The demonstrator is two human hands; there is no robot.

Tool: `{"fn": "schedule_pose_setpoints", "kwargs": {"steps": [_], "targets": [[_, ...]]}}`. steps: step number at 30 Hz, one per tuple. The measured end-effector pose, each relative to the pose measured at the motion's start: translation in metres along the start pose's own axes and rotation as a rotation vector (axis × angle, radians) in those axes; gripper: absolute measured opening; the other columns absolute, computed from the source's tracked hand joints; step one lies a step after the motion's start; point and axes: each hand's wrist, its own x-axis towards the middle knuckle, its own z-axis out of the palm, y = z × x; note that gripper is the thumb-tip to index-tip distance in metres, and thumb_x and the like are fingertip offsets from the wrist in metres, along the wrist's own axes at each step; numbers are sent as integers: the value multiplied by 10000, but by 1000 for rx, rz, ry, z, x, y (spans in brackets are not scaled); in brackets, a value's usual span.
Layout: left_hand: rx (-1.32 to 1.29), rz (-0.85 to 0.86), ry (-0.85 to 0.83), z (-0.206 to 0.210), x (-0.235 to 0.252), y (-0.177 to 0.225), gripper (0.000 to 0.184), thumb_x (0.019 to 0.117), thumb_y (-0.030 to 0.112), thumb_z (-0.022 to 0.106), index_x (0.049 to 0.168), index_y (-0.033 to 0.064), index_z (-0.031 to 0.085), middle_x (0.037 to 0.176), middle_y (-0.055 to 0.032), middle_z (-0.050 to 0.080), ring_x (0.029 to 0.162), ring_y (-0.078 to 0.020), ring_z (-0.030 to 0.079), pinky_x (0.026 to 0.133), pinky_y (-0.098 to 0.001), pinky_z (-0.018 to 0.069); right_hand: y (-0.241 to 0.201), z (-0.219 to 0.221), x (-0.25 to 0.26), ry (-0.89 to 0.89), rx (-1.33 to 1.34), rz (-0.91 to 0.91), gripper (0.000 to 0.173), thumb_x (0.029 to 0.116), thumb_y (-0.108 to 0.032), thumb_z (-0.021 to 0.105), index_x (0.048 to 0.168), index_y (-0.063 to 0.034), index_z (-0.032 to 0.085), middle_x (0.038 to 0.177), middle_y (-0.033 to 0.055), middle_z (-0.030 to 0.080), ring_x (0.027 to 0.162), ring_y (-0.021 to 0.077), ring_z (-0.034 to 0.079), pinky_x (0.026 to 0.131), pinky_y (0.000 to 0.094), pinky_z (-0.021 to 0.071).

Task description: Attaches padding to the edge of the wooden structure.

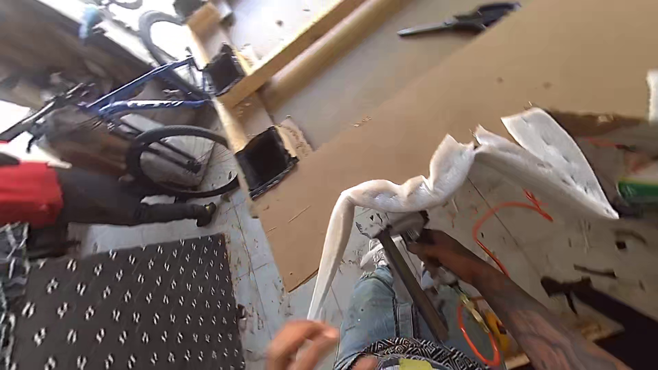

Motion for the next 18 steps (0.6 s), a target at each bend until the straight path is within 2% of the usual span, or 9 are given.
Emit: {"fn": "schedule_pose_setpoints", "kwargs": {"steps": [2, 3, 5, 6, 7, 10, 13, 15, 18], "targets": [[200, -79, 105, -13, 4, -9, 861, 670, 478, 944, 1353, 112, 569, 1401, -140, 569, 1345, -278, 523, 1106, -478, 468, 10, -20, -22, 31, -93, 48, 445, 877, -411, 786, 1098, -64, 614, 698, 60, 605, 553, 192, 614, 558, 375, 578], [280, -155, 95, -11, 4, -14, 869, 684, 485, 933, 1347, 43, 588, 1417, -194, 573, 1328, -320, 552, 1079, -505, 496, 14, -29, -33, 30, -106, 67, 428, 873, -396, 793, 1077, -59, 622, 696, 59, 613, 556, 193, 622, 565, 376, 584], [377, -282, 113, -2, 4, -22, 649, 736, 440, 902, 1229, 76, 687, 1374, -138, 626, 1111, -231, 697, 884, -423, 623, 15, -46, -49, -6, -86, 96, 376, 877, -353, 779, 1076, -63, 644, 672, 42, 608, 552, 179, 618, 576, 372, 584], [394, -315, 148, 1, 6, -23, 565, 746, 404, 897, 1186, 104, 710, 1341, -105, 655, 977, -188, 735, 770, -386, 647, 13, -53, -53, -29, -70, 97, 366, 875, -344, 760, 1098, -72, 657, 657, 26, 597, 547, 168, 609, 579, 369, 579], [401, -360, 160, 2, 6, -20, 572, 741, 387, 902, 1201, 115, 701, 1318, -87, 665, 931, -181, 740, 732, -390, 649, 10, -61, -56, -48, -58, 94, 377, 873, -341, 744, 1133, -76, 680, 642, 10, 589, 537, 157, 600, 576, 367, 578], [447, -525, 124, 9, 5, -20, 687, 714, 421, 920, 1259, 116, 633, 1156, -57, 711, 877, -204, 743, 727, -448, 644, -12, -77, -60, -105, -91, 72, 357, 882, -343, 726, 1133, -92, 688, 616, -17, 571, 524, 143, 592, 574, 364, 579], [524, -509, 83, 5, 3, -37, 379, 834, 352, 814, 1128, 140, 705, 861, -1, 755, 747, -188, 736, 668, -470, 616, -25, -82, -60, -188, -183, 71, 366, 882, -333, 728, 1151, -87, 686, 621, -2, 581, 525, 154, 597, 577, 377, 584], [545, -443, 52, -14, 3, -51, 194, 891, 343, 753, 1008, 188, 763, 856, 18, 749, 776, -162, 727, 696, -452, 616, -28, -76, -62, -233, -263, 79, 373, 886, -311, 733, 1184, -90, 699, 631, 4, 593, 530, 153, 594, 573, 373, 572], [508, -320, -17, -41, 5, -77, 171, 933, 393, 705, 984, 250, 783, 916, 63, 749, 860, -104, 718, 784, -396, 617, -29, -56, -72, -261, -424, 102, 366, 890, -320, 751, 1157, -77, 694, 645, 28, 608, 535, 164, 592, 563, 372, 555]]}}
